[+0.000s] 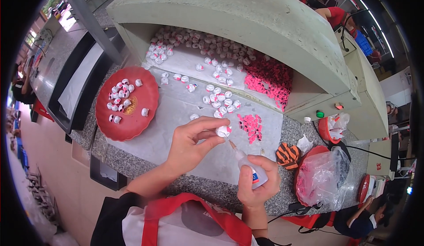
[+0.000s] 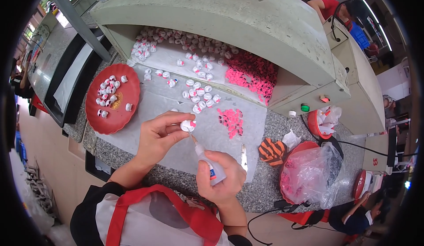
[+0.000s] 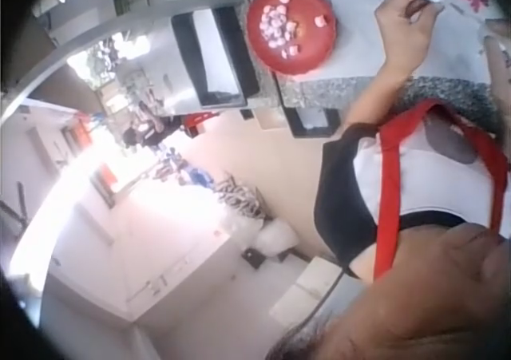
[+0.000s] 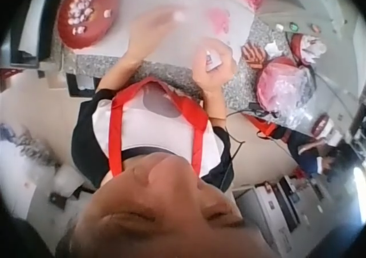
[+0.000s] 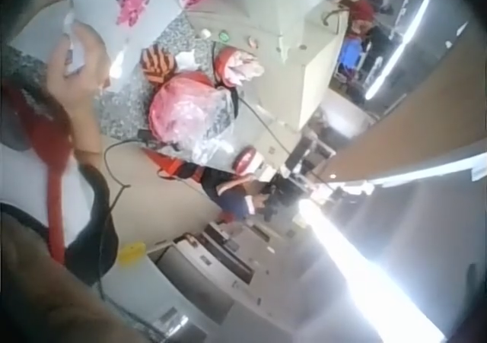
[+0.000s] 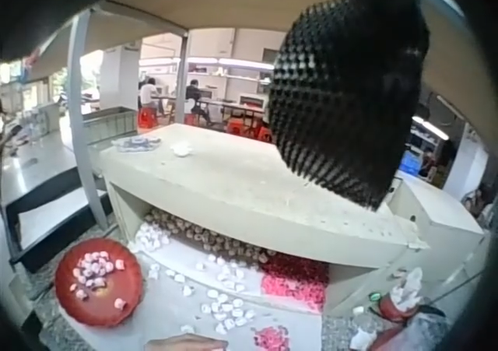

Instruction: Applying glue to small toy components and assembling them.

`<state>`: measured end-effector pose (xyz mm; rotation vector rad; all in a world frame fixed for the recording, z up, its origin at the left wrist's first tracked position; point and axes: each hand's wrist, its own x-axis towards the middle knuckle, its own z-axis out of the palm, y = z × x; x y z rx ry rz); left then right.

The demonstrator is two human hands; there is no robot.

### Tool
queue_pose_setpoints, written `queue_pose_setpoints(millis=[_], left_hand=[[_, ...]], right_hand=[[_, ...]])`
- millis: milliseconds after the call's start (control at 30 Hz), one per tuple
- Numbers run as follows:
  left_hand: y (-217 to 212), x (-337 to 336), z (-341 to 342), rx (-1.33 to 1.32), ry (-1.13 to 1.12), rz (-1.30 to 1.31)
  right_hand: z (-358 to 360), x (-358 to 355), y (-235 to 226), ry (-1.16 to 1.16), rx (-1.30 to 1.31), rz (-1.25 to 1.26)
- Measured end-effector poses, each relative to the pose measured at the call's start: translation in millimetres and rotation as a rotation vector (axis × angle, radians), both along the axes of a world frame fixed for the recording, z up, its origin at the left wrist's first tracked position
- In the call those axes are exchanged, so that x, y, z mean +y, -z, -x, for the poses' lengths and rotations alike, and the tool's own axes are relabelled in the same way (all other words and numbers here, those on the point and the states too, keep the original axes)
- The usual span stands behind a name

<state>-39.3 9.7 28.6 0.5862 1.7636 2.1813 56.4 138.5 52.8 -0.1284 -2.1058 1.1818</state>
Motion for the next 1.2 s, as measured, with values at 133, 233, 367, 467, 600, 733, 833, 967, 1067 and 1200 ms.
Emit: queue_pose_setpoints(millis=[133,233,367,467,600,733,833,967,1067,1200], left_hand=[[-5,-3,3,-0.271,0.093,-0.089],[-5,-3,4,-0.312,0.108,-0.118],[-4,-4,4,-0.31,0.114,-0.121],[-7,-4,3,-0.331,0.125,-0.149],[-6,-5,3,-0.335,0.125,-0.139],[-5,-5,4,-0.309,0.102,-0.12],[-4,-4,4,-0.27,0.094,-0.107],[0,-2,6,-0.237,0.096,-0.12],[5,-5,9,-0.271,0.053,-0.121],[14,-8,11,-0.239,0.035,-0.119]], right_hand=[[2,9,1,-0.102,0.112,-0.125],[0,10,0,-0.11,0.102,-0.125],[1,10,-1,-0.127,0.124,-0.135],[1,9,0,-0.124,0.126,-0.135],[-1,10,0,-0.105,0.127,-0.125],[-2,13,0,-0.098,0.115,-0.148],[-2,12,-2,-0.105,0.109,-0.181],[2,9,2,-0.074,0.085,-0.137],[10,13,9,0.051,-0.094,0.254],[38,59,78,0.052,-0.286,0.821]])
